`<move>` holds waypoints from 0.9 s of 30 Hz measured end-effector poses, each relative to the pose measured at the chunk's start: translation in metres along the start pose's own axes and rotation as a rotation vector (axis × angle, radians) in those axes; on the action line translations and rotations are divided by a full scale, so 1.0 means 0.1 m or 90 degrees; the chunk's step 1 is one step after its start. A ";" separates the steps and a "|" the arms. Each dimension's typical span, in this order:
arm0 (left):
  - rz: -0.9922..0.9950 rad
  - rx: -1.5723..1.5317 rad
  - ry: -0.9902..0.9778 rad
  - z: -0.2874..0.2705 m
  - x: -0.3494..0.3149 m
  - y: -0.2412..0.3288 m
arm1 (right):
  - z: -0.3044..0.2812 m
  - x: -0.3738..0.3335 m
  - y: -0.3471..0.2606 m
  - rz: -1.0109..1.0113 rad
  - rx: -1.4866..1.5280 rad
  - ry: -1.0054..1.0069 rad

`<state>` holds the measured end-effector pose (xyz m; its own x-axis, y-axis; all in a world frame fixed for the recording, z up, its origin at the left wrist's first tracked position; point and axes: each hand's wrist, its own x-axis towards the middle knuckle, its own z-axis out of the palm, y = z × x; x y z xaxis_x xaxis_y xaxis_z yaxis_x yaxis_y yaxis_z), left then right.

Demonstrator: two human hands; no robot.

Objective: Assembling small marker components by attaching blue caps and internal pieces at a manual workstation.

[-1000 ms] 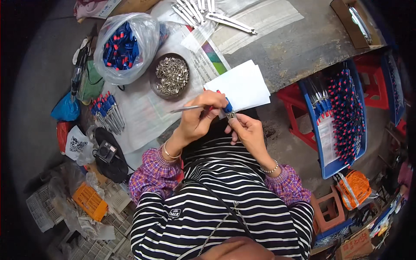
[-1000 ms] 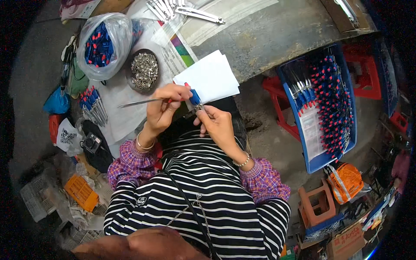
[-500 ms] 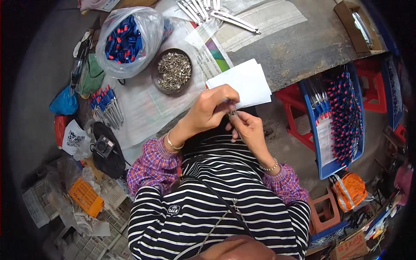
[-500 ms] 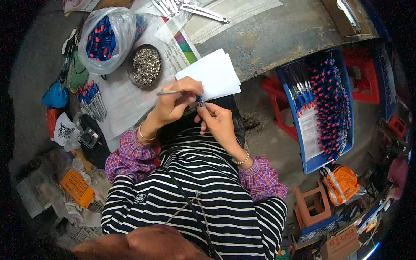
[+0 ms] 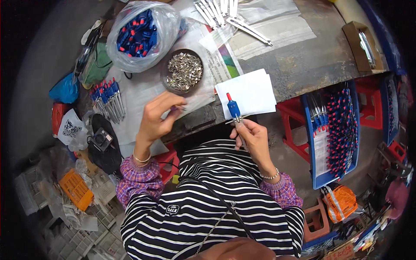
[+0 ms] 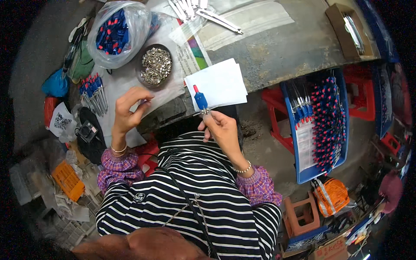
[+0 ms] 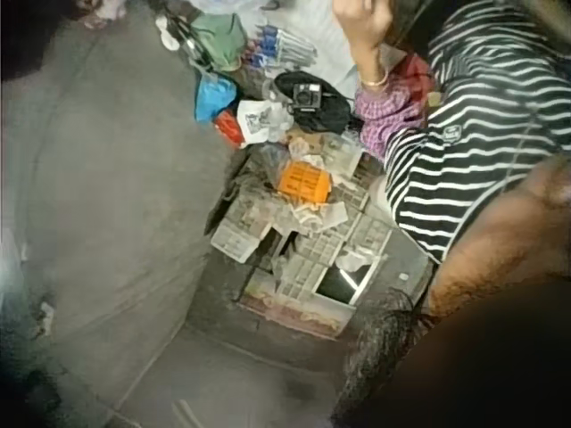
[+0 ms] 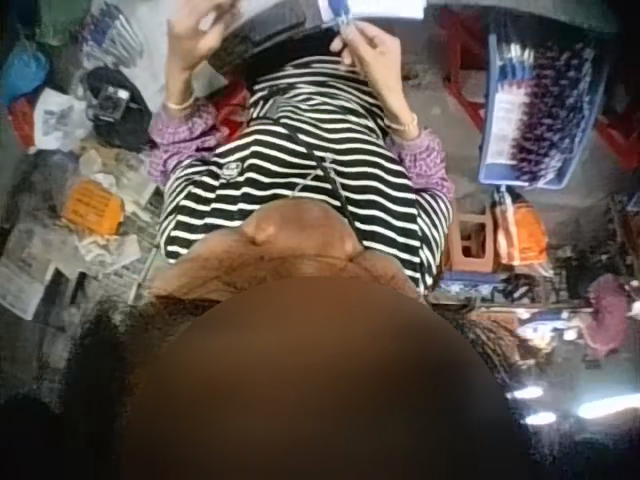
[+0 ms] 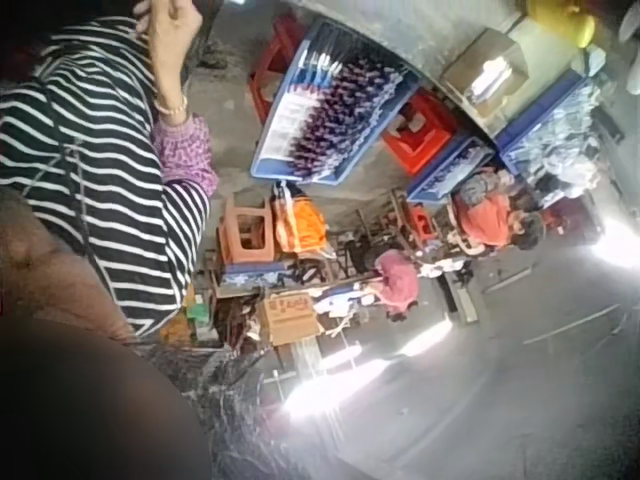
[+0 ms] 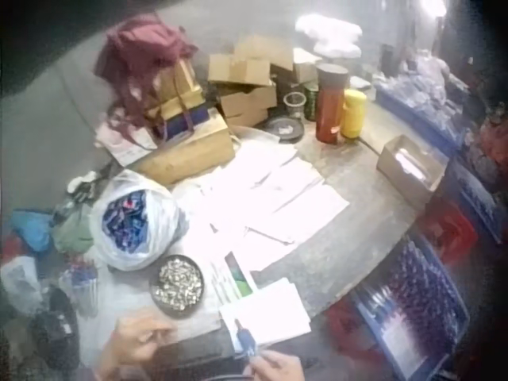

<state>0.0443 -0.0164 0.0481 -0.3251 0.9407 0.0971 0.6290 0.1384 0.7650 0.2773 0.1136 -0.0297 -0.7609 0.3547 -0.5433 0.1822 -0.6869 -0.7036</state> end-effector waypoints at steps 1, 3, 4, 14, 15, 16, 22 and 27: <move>0.004 0.097 0.001 -0.07 -0.09 -0.08 | 0.06 -0.05 -0.04 -0.001 0.017 -0.012; -0.014 0.234 -0.003 -0.18 -0.25 -0.20 | 0.16 -0.10 -0.11 0.000 0.029 -0.031; -0.018 0.235 0.004 -0.22 -0.31 -0.25 | 0.20 -0.11 -0.12 -0.008 0.022 -0.053; -0.087 0.142 0.061 -0.21 -0.44 -0.39 | 0.39 -0.06 -0.07 -0.010 -0.038 -0.104; -0.193 -0.004 0.104 -0.19 -0.49 -0.33 | 0.43 -0.05 -0.08 -0.013 -0.056 -0.115; -0.215 -0.121 0.074 -0.16 -0.50 -0.29 | 0.47 -0.05 -0.08 -0.009 -0.066 -0.133; -0.313 -0.554 0.056 0.34 -0.42 -0.03 | 0.73 -0.06 -0.10 -0.083 -0.212 -0.121; -0.265 -0.644 0.071 0.35 -0.46 0.01 | 0.80 -0.03 -0.08 -0.101 -0.294 -0.182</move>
<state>0.0848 -0.0489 0.0217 -0.4717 0.8389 -0.2717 -0.3973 0.0729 0.9148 0.2281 0.0667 0.0140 -0.9280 0.2001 -0.3142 0.2568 -0.2674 -0.9287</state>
